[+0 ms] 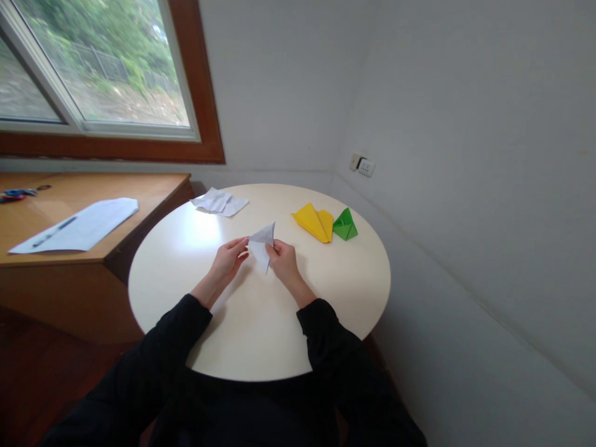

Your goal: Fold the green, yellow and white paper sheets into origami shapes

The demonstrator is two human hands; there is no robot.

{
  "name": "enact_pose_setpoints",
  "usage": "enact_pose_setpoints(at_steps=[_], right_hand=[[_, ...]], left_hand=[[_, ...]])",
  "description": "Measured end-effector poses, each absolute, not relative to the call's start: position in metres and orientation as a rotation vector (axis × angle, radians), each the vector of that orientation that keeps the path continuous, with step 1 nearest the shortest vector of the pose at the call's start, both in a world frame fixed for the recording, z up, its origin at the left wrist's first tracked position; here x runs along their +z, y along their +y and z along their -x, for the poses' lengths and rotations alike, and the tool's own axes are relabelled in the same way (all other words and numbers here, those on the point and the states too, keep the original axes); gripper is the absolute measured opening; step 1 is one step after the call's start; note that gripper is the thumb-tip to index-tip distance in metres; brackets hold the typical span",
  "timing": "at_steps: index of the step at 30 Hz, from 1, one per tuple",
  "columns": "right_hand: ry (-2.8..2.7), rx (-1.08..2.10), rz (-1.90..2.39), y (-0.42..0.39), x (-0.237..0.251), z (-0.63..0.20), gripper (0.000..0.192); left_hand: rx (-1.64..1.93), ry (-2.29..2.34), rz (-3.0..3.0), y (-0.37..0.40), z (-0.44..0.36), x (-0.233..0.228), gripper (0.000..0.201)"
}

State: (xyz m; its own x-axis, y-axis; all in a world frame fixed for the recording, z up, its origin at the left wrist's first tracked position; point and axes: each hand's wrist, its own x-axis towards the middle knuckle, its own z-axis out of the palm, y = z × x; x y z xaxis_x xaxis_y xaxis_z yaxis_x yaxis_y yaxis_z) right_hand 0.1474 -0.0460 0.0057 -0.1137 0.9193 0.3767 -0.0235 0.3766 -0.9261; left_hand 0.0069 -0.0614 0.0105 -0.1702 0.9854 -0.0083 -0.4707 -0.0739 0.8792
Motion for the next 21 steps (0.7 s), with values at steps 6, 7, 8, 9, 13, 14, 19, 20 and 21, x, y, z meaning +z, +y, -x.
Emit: enact_pose_setpoints(at_steps=[6,7,8,9,13,14,19,20,21], right_hand=[[-1.415,1.01,0.853,-0.045,0.007,-0.148,0.019],[-1.405,1.007,0.854,-0.045,0.006,-0.148,0.019],[-1.392,1.003,0.855,-0.044,0.006,-0.149,0.019],[-1.376,0.998,0.858,-0.043,0.006,-0.149,0.019],[-1.306,0.979,0.859,-0.039,0.004,-0.151,0.023],[-1.289,0.976,0.857,-0.038,0.003,-0.151,0.024],[-1.231,0.949,0.87,-0.036,0.005,-0.156,0.025],[-1.227,0.933,0.88,-0.036,0.005,-0.158,0.024],[-1.223,0.911,0.893,-0.037,0.006,-0.159,0.023]], left_hand=[[1.583,0.987,-0.791,-0.061,-0.008,0.01,0.017],[1.587,0.993,-0.792,-0.061,-0.008,0.01,0.018],[1.59,0.998,-0.793,-0.061,-0.008,0.01,0.018],[1.592,1.002,-0.794,-0.061,-0.008,0.01,0.018],[1.603,1.006,-0.776,-0.06,-0.007,0.009,0.02],[1.605,1.003,-0.766,-0.06,-0.007,0.009,0.021],[1.607,0.975,-0.7,-0.058,-0.004,0.007,0.021],[1.606,0.967,-0.686,-0.057,-0.004,0.006,0.021],[1.605,0.959,-0.672,-0.057,-0.004,0.006,0.02]])
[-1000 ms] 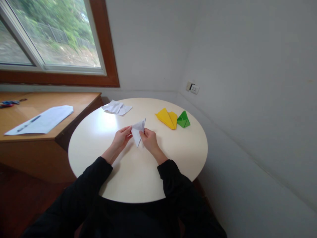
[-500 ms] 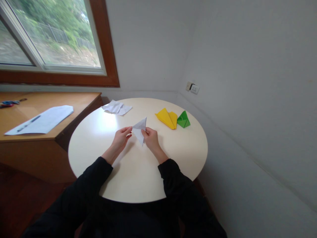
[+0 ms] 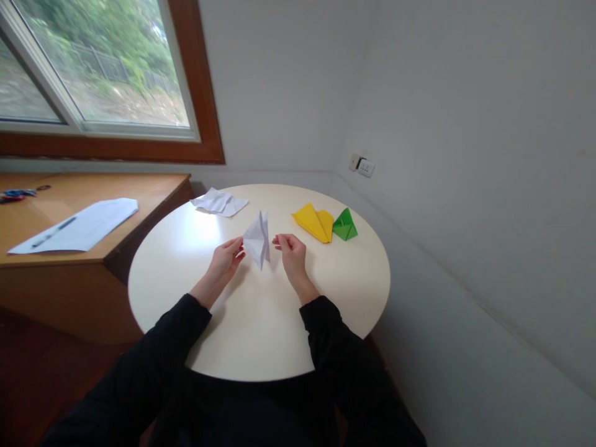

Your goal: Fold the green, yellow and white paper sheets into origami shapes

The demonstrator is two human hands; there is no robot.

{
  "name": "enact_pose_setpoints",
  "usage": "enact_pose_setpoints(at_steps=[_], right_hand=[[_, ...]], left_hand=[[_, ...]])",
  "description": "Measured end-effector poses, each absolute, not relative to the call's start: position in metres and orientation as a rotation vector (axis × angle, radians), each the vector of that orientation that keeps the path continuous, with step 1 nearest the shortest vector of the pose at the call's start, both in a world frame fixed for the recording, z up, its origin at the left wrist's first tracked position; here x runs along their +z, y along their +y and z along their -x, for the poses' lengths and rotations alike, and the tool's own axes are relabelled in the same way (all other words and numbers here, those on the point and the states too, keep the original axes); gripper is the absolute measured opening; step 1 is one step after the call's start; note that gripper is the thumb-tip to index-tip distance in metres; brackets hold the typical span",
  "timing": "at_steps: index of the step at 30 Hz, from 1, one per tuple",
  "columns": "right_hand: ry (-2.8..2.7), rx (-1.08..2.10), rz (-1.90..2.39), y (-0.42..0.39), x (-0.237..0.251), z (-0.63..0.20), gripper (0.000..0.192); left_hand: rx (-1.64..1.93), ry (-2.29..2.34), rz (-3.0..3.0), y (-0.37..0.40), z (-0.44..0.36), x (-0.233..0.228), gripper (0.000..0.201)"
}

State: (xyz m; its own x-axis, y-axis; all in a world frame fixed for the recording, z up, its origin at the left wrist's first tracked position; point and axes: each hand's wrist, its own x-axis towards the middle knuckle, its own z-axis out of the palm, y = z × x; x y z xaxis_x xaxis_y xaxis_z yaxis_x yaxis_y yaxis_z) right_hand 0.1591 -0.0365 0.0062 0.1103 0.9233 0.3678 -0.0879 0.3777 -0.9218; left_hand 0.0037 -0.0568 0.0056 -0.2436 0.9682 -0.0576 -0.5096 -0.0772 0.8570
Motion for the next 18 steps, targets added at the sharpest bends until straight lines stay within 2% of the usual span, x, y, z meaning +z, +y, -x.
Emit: enact_pose_setpoints(at_steps=[7,18], right_hand=[[-1.169,0.785,0.981,-0.0398,0.0117,-0.1669,0.042],[-1.095,1.04,0.951,-0.0339,0.0141,-0.1685,0.038]], left_hand=[[1.602,0.899,-0.597,-0.0535,-0.0026,0.0017,0.019],[1.556,0.82,-0.564,-0.0562,-0.0042,0.0053,0.012]])
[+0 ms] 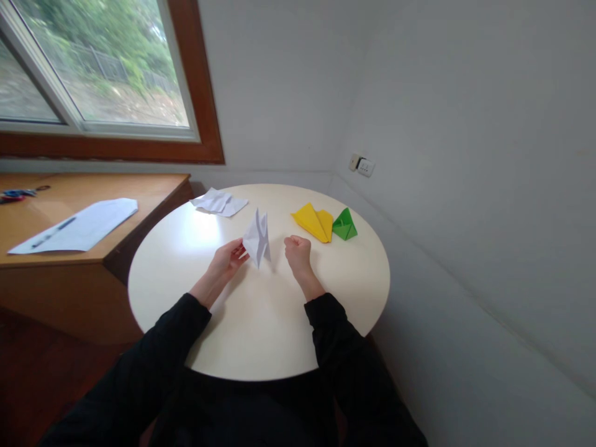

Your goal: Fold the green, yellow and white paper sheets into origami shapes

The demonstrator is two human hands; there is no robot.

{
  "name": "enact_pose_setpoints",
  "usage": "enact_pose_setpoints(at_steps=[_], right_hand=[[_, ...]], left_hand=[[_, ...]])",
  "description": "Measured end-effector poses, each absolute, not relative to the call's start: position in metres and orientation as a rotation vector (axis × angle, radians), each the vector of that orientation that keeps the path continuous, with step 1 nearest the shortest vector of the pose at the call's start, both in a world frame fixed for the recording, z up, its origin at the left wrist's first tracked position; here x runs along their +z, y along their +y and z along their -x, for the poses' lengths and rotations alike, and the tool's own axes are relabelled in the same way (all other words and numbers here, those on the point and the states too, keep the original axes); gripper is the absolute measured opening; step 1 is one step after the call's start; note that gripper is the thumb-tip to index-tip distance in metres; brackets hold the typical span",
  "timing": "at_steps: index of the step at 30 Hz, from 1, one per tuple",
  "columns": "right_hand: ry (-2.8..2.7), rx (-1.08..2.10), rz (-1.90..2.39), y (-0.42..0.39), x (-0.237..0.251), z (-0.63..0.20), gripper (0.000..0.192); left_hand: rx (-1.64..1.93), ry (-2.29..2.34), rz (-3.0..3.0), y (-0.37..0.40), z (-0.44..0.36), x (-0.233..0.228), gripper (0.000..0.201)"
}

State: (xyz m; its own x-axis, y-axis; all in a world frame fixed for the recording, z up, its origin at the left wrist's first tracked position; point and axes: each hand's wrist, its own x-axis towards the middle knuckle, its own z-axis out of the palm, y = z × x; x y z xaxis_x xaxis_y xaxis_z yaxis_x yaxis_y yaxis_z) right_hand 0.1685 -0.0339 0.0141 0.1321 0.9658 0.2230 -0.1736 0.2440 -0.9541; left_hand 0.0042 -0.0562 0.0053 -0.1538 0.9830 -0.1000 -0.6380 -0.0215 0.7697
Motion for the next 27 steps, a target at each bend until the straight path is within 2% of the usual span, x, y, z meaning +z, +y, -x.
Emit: enact_pose_setpoints(at_steps=[10,15,20,27], right_hand=[[-0.946,1.483,0.871,-0.034,0.022,-0.17,0.036],[-0.856,1.58,0.849,-0.028,0.021,-0.173,0.039],[-0.796,1.463,0.8,-0.025,0.024,-0.178,0.04],[-0.827,1.053,0.746,-0.022,0.024,-0.181,0.033]], left_hand=[[1.49,0.813,-0.621,-0.061,-0.007,0.012,0.01],[1.485,0.845,-0.659,-0.06,-0.006,0.011,0.011],[1.468,0.899,-0.738,-0.059,-0.007,0.012,0.017],[1.379,1.048,-0.922,-0.056,-0.005,0.023,0.02]])
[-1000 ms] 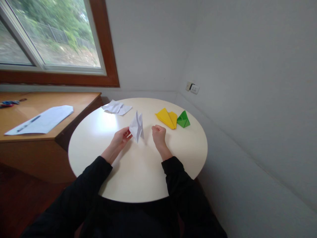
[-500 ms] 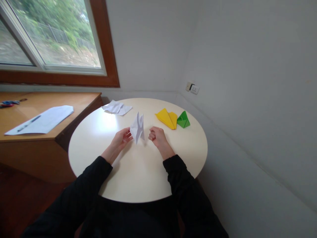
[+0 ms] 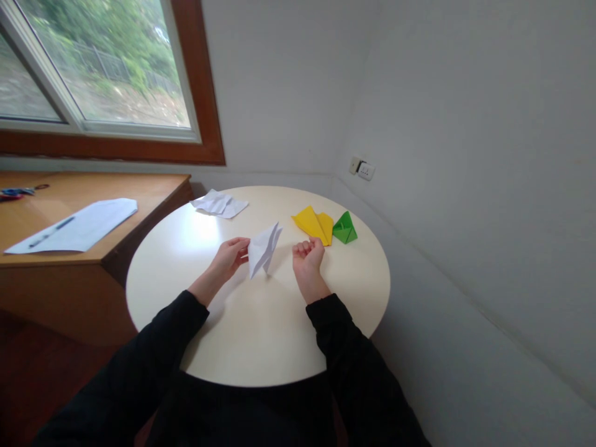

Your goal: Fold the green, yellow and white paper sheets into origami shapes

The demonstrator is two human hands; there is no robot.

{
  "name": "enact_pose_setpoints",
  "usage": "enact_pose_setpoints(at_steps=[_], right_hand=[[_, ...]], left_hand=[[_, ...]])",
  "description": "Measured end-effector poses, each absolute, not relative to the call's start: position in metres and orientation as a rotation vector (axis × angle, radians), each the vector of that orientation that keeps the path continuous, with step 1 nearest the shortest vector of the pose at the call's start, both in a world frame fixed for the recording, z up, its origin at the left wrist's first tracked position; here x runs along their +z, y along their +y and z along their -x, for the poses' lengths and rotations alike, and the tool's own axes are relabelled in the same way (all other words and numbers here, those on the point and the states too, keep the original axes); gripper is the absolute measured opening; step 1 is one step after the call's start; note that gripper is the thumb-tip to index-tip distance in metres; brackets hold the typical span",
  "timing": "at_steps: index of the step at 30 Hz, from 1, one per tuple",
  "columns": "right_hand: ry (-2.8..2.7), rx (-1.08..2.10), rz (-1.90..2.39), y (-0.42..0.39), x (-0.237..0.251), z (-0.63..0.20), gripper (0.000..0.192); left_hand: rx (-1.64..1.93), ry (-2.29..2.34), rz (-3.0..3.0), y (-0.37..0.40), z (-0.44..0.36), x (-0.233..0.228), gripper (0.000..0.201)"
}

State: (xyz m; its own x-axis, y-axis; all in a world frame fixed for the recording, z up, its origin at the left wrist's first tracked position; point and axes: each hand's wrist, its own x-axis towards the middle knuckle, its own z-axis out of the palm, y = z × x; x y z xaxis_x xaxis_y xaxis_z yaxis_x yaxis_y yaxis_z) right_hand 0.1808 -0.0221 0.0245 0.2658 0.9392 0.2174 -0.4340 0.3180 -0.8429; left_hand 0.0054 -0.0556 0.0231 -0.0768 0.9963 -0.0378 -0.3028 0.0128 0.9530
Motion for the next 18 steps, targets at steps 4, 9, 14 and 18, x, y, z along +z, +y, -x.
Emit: enact_pose_setpoints(at_steps=[4,9,14,18], right_hand=[[-0.979,0.777,0.715,-0.03,0.038,-0.184,0.019],[-2.032,0.037,0.591,-0.048,0.066,-0.202,0.025],[-2.488,-0.393,0.346,-0.056,0.077,-0.209,0.03],[-2.677,-0.436,0.297,-0.06,0.077,-0.204,0.027]], left_hand=[[1.275,1.149,-1.096,-0.05,0.0,0.032,0.017],[1.089,1.205,-1.355,-0.042,0.006,0.046,0.011],[0.916,1.19,-1.555,-0.042,0.004,0.057,0.008],[0.816,1.16,-1.65,-0.046,-0.001,0.059,0.008]])
